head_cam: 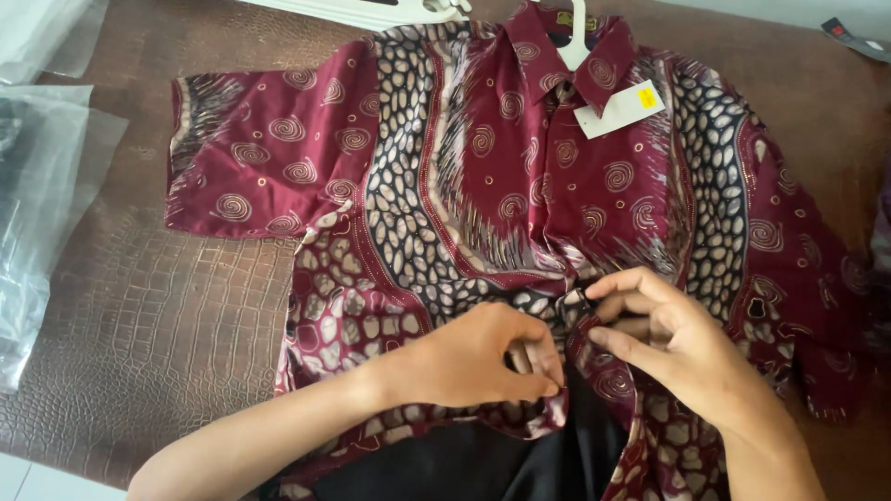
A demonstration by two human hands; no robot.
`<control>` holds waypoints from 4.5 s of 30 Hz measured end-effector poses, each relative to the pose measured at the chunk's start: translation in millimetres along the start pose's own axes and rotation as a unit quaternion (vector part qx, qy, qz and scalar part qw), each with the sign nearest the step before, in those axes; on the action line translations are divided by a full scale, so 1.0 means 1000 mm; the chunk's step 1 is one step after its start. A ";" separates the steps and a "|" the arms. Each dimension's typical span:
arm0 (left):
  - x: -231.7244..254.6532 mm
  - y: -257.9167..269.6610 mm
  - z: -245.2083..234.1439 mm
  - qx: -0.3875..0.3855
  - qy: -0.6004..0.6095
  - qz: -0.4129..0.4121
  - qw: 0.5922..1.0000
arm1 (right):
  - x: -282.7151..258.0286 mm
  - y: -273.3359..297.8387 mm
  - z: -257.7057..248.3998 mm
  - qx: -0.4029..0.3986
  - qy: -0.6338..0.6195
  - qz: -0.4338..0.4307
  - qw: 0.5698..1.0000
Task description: The person places a patterned button-down shirt onto a plastic hanger, then buttons the shirt by hand, and finally smooths the shirt on the hanger.
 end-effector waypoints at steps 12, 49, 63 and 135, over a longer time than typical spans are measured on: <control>-0.009 -0.008 -0.008 0.121 -0.038 0.033 0.991 | 0.046 -0.008 -0.002 -0.068 0.029 -0.074 0.994; 0.024 0.000 -0.014 0.167 -0.078 0.066 0.981 | 0.003 0.015 -0.004 0.121 0.059 -0.082 0.988; 0.051 -0.002 -0.047 0.174 -0.235 0.134 0.947 | 0.002 0.000 0.044 -0.009 0.104 -0.169 0.980; 0.022 0.018 -0.028 0.207 -0.394 0.078 0.892 | -0.011 -0.022 0.025 0.002 0.150 -0.071 0.986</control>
Point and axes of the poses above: each hand's wrist, its own y-axis away from the middle knuckle, its own z-axis out of the palm, x = y × z, the point moved 6 cm from there along -y, towards the middle knuckle, and after that the axes turned 1 degree about -z, right-handed, at the moved point
